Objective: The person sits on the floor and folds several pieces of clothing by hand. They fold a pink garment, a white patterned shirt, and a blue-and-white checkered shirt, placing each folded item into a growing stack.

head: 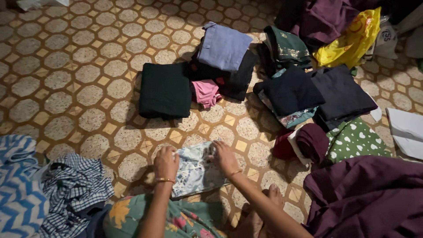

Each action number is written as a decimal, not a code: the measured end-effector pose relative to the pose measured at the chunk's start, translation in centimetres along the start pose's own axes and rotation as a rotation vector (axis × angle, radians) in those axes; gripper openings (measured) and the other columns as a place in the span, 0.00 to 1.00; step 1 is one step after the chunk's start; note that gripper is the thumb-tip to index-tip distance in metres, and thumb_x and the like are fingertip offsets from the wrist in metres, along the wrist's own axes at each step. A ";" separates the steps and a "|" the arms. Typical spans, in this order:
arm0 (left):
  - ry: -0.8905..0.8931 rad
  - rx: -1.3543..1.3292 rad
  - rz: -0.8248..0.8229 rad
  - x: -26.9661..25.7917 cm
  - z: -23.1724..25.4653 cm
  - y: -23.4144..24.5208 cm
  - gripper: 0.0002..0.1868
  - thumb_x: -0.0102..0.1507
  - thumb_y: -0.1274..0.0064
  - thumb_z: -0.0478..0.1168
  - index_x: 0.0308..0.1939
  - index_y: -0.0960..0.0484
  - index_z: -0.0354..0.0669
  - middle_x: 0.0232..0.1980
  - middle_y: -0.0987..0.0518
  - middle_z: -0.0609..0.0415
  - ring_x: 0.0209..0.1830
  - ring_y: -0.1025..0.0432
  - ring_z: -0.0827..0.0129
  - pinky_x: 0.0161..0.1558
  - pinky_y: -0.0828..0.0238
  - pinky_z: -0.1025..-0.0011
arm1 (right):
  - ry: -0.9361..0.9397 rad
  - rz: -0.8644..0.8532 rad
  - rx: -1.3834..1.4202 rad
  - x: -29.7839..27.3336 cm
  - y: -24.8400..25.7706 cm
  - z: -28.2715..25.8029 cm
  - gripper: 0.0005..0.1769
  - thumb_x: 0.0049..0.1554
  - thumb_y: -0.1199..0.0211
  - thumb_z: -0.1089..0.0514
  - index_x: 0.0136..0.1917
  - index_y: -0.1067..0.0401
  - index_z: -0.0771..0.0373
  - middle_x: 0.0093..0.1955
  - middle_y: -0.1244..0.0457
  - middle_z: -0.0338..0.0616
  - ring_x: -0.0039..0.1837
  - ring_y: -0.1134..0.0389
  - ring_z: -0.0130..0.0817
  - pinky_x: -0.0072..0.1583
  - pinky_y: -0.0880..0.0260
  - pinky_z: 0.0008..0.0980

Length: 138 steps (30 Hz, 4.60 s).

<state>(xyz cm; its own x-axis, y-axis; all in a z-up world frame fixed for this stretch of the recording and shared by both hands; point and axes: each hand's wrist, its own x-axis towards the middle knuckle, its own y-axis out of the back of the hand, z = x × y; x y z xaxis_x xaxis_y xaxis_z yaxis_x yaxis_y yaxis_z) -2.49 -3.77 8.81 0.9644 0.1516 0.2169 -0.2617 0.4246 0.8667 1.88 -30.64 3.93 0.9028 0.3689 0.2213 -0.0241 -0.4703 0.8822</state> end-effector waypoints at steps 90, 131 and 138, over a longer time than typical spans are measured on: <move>0.091 0.301 -0.617 -5.2 9.1 -2.9 0.49 0.61 0.48 0.69 0.78 0.48 0.54 0.83 0.54 0.47 0.82 0.53 0.50 0.75 0.49 0.52 | -0.817 -0.097 0.732 -5.5 -2.2 2.8 0.30 0.51 0.28 0.42 0.57 0.26 0.65 0.50 0.27 0.54 0.49 0.26 0.41 0.50 0.25 0.39; 0.238 -0.240 -0.507 -0.9 5.8 -15.3 0.40 0.56 0.40 0.67 0.60 0.24 0.42 0.52 0.18 0.34 0.54 0.24 0.41 0.54 0.26 0.54 | -0.760 0.157 0.370 -10.4 3.3 9.9 0.27 0.55 0.31 0.45 0.57 0.27 0.70 0.52 0.28 0.58 0.51 0.26 0.41 0.55 0.26 0.36; 0.108 -0.580 -0.484 0.3 6.7 -16.3 0.35 0.57 0.39 0.53 0.62 0.28 0.39 0.58 0.19 0.37 0.56 0.24 0.46 0.56 0.28 0.57 | -0.962 0.009 1.202 -7.7 2.2 10.6 0.30 0.54 0.31 0.48 0.63 0.28 0.68 0.55 0.29 0.53 0.54 0.28 0.40 0.57 0.25 0.37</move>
<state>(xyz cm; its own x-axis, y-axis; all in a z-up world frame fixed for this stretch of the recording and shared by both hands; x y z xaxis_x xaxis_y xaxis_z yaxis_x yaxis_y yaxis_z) 2.37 -16.62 -2.25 0.9753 -0.0967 -0.1985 0.1817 0.8623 0.4726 -0.57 -42.97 -0.25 0.8425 -0.0554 -0.5358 -0.1080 -0.9919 -0.0673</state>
